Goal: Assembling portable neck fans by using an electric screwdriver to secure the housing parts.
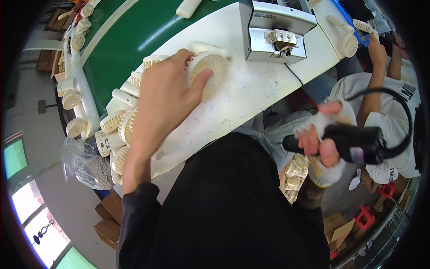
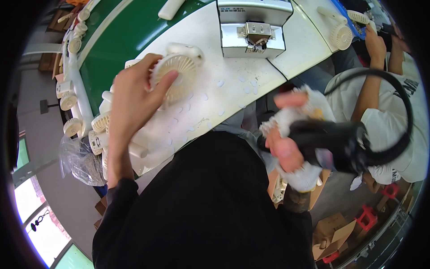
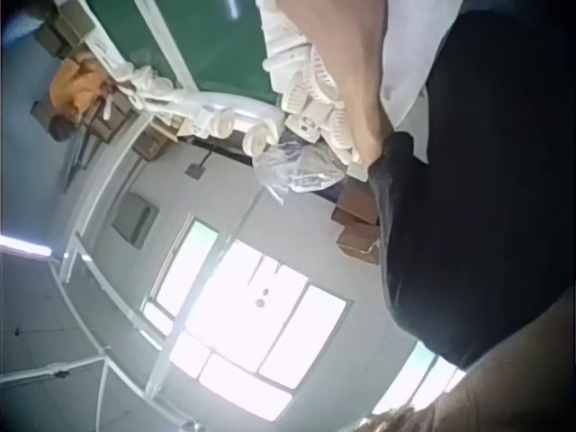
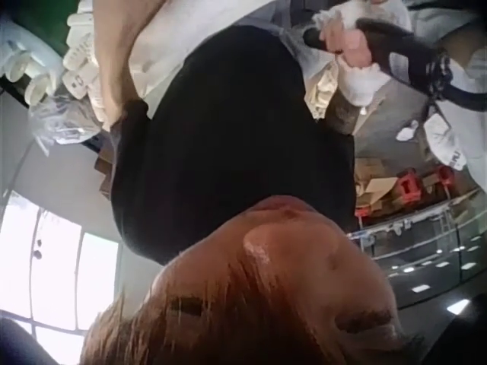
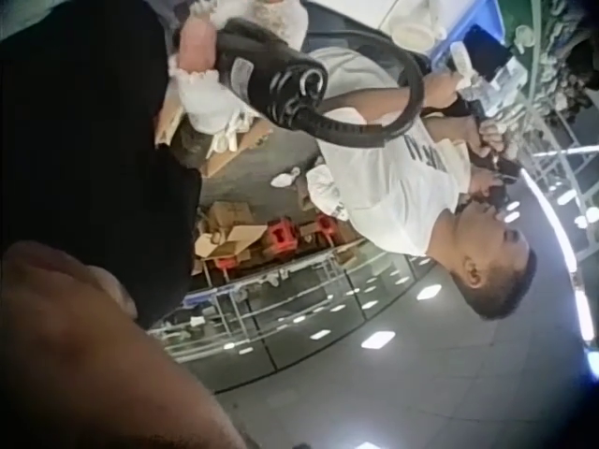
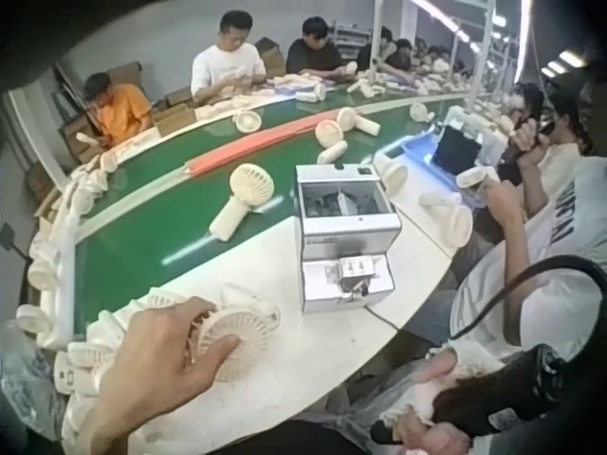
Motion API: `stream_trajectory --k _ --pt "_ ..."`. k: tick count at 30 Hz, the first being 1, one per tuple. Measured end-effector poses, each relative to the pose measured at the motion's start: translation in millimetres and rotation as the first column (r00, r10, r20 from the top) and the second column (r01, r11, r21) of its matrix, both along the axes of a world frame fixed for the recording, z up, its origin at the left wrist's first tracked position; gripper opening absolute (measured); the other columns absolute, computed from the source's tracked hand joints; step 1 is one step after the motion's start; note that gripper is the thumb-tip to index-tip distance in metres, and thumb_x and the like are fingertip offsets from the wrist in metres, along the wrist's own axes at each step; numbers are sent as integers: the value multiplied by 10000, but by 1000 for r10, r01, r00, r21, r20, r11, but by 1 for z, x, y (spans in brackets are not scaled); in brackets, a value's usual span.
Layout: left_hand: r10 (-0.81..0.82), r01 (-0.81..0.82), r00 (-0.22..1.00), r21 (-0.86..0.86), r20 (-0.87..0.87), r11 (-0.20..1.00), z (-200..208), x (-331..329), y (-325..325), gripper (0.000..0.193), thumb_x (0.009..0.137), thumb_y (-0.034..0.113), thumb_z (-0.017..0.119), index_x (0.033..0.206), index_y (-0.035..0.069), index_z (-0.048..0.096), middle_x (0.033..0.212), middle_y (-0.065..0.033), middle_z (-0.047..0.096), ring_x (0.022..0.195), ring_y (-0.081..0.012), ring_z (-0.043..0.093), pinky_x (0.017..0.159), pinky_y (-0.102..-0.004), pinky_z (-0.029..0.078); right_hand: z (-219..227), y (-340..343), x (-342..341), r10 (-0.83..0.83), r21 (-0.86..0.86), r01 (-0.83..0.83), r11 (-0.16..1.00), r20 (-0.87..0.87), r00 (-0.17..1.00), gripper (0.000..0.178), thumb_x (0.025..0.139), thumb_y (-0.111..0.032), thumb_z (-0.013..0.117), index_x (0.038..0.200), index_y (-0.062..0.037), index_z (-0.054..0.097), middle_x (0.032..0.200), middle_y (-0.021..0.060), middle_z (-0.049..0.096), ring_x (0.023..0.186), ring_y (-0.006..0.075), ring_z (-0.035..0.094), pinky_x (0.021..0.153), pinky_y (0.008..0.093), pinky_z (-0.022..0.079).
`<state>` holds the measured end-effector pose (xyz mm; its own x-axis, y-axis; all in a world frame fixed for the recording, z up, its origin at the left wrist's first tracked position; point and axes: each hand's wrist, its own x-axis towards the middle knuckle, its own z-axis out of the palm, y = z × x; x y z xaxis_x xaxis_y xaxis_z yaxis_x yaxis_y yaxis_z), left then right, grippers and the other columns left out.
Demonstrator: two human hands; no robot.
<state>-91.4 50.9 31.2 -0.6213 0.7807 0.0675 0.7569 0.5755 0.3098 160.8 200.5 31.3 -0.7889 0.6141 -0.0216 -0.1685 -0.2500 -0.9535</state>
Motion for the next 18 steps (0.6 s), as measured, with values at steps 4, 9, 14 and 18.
stream_trajectory --k 4,9,14,18 --pt "-348 40 492 378 798 925 47 15 -18 367 849 292 711 1000 -41 679 828 -162 693 684 -234 675 657 -312 533 -3 30 -18 282 222 -312 924 157 946 753 695 -274 880 1276 15 499 753 16 575 636 102 549 574 280 453" --pt "-341 -338 13 325 940 883 14 64 -20 364 863 292 681 1036 -28 696 983 -139 669 879 -197 653 767 -293 510 -24 26 -41 646 77 -644 761 -178 742 693 678 -234 886 1225 49 568 840 56 653 711 133 625 636 250 495" --pt "-216 -413 -447 14 868 911 -67 57 0 457 905 355 653 1164 -22 636 1204 -146 620 1075 -215 624 896 -333 496 -47 30 -16 701 61 -713 698 -263 663 650 664 -183 879 1203 66 612 948 98 710 801 159 683 725 238 529" --pt "-453 -557 -719 -48 527 829 -66 72 14 565 956 442 601 1284 -14 533 1301 -139 568 1151 -217 586 952 -373 479 -39 23 0 455 25 -462 887 130 881 642 668 -140 849 1229 44 597 1022 115 700 883 164 679 826 269 527"
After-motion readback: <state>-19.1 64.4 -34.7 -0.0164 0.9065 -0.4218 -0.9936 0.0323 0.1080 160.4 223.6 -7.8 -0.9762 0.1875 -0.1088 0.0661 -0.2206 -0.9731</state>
